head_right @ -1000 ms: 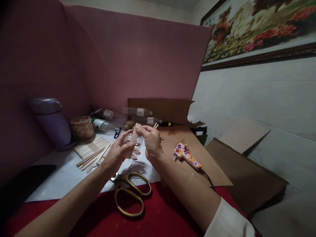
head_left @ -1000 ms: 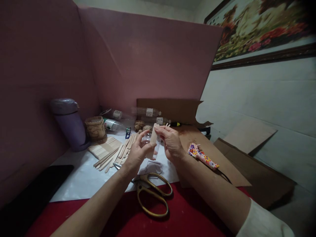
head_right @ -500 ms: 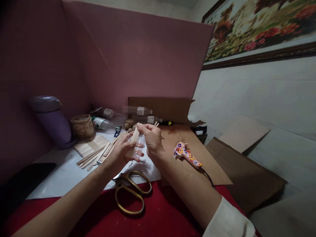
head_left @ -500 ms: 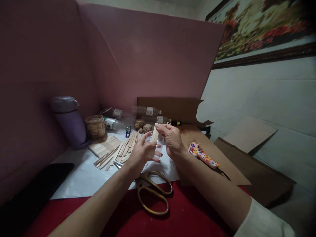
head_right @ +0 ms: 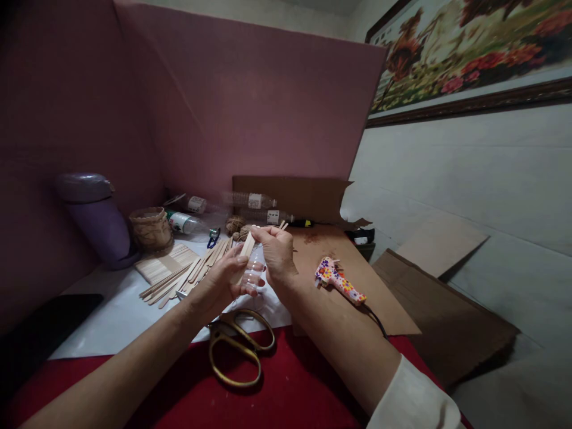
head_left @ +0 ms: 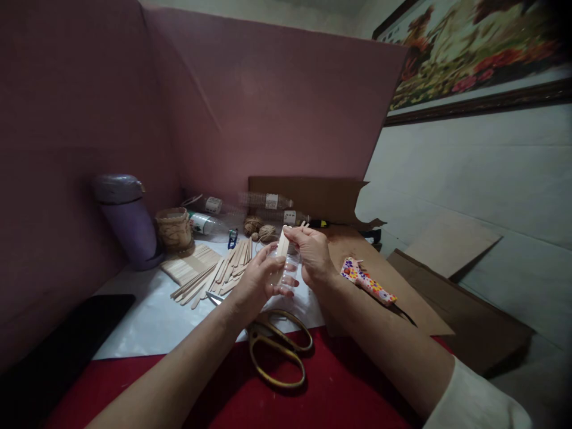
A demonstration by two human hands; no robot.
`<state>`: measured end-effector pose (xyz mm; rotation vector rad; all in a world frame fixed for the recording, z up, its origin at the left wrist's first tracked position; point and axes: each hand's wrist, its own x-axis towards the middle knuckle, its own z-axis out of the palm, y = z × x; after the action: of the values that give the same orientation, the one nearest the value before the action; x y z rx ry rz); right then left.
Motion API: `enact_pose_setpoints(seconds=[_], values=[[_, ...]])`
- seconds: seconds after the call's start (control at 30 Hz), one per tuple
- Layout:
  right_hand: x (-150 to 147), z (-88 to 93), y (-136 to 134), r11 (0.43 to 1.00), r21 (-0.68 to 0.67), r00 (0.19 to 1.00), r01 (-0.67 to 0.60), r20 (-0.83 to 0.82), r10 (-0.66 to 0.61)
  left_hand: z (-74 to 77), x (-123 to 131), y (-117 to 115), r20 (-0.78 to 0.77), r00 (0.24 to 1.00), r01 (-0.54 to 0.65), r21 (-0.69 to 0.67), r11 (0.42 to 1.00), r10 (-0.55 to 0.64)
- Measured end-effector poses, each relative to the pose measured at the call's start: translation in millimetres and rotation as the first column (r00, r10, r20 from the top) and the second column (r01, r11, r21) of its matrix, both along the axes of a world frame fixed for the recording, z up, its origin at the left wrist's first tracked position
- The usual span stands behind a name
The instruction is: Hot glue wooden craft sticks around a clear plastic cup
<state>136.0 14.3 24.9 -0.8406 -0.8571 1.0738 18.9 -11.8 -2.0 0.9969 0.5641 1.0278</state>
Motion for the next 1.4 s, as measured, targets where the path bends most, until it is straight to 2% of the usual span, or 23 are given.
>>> enact_pose_setpoints(seconds=[0.63, 1.4], values=[[-2.7, 0.2, -1.7, 0.999, -0.017, 0.999, 0.030, -0.032, -0.031, -5.1, 1.0, 6.5, -0.056, 0.996, -0.065, 0.039, 0.997, 0.067], [-2.8, 2.0, -3.2, 0.998, 0.060, 1.000, 0.009, -0.014, -0.008, -2.8, -2.7, 4.8, -0.077, 0.987, -0.131, 0.136, 0.982, 0.143]])
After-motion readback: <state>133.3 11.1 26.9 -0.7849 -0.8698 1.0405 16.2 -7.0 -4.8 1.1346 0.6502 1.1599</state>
